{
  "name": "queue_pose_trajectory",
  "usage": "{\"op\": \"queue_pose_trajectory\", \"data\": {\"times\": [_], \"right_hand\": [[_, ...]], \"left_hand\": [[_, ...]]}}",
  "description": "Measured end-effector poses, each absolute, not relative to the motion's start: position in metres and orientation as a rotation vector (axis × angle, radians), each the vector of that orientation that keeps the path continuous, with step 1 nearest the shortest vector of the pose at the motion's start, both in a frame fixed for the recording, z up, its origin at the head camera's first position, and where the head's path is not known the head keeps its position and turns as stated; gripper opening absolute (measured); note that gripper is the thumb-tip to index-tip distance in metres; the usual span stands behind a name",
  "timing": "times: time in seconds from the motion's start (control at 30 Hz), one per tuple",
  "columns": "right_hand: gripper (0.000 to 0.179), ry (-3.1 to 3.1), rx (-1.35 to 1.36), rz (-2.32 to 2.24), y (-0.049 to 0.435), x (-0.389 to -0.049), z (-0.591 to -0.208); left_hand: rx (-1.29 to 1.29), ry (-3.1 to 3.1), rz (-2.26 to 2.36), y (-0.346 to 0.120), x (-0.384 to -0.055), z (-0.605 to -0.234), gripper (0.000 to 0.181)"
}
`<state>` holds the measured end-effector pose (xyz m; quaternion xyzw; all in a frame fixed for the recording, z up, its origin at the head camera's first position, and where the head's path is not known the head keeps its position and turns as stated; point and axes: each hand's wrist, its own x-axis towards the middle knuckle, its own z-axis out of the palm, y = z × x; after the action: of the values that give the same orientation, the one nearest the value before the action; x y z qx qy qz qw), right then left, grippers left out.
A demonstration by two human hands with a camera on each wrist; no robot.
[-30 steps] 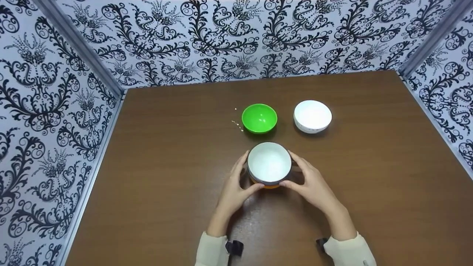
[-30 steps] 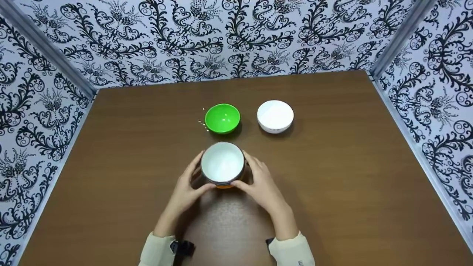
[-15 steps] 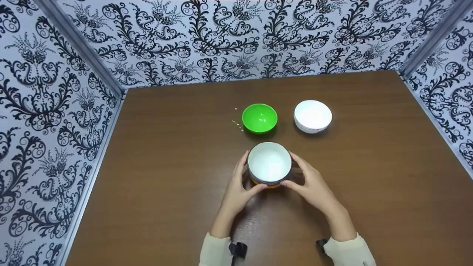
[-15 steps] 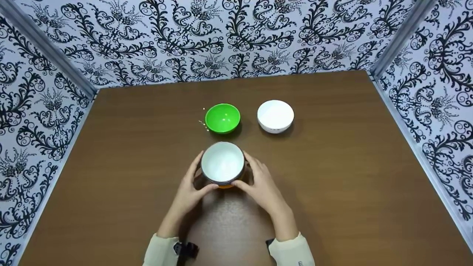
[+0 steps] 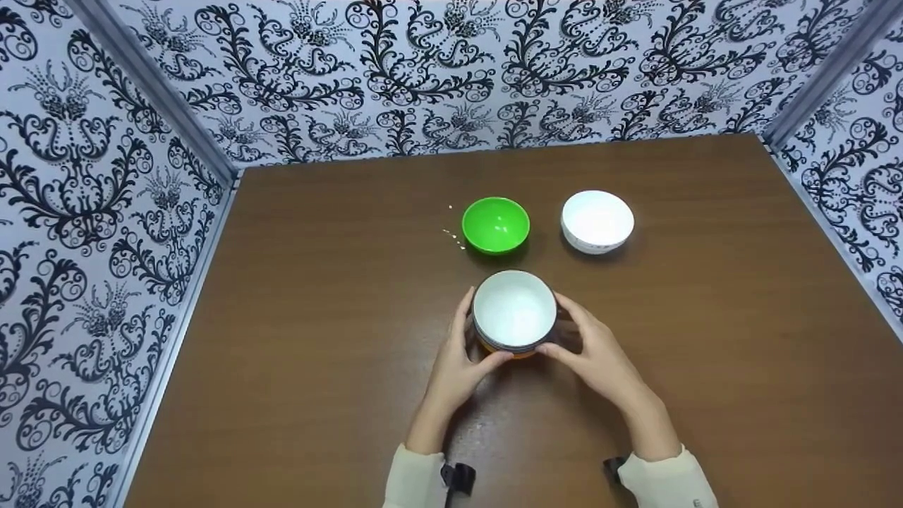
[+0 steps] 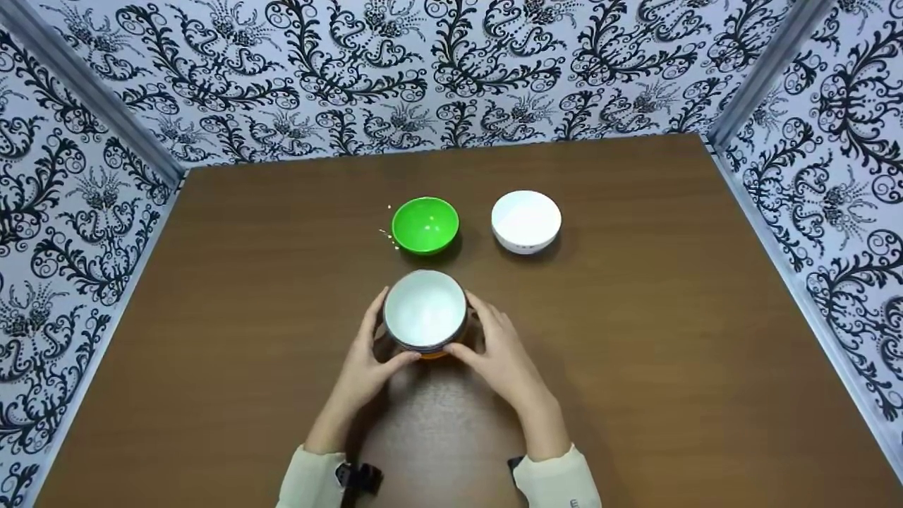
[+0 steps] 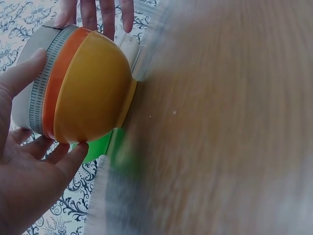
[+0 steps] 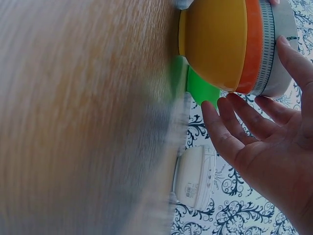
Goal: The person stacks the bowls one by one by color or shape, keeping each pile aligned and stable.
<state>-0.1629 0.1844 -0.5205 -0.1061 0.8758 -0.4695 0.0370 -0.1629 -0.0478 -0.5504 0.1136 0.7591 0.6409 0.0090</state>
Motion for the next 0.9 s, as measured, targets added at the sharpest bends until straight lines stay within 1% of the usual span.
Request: {"op": "queue_pose_trajectory", "data": {"times": [0.23, 0.7, 0.9], "right_hand": [[0.079, 2.67, -0.361, -1.489, 0.1839, -0.1614, -0.5193], [0.078, 2.668, -0.355, -1.484, 0.1849, -0.1624, -0.5195], [0.078, 2.686, -0.36, -1.467, 0.1859, -0.1628, -0.5202]], "left_hand": [[0.392, 2.354, 2.027, -0.0476, -0.1622, -0.5495, 0.102], [0.334, 2.34, 1.991, -0.0484, -0.1611, -0.5471, 0.101], [0.358, 2.325, 1.997, -0.0489, -0.161, -0.5468, 0.102]]}}
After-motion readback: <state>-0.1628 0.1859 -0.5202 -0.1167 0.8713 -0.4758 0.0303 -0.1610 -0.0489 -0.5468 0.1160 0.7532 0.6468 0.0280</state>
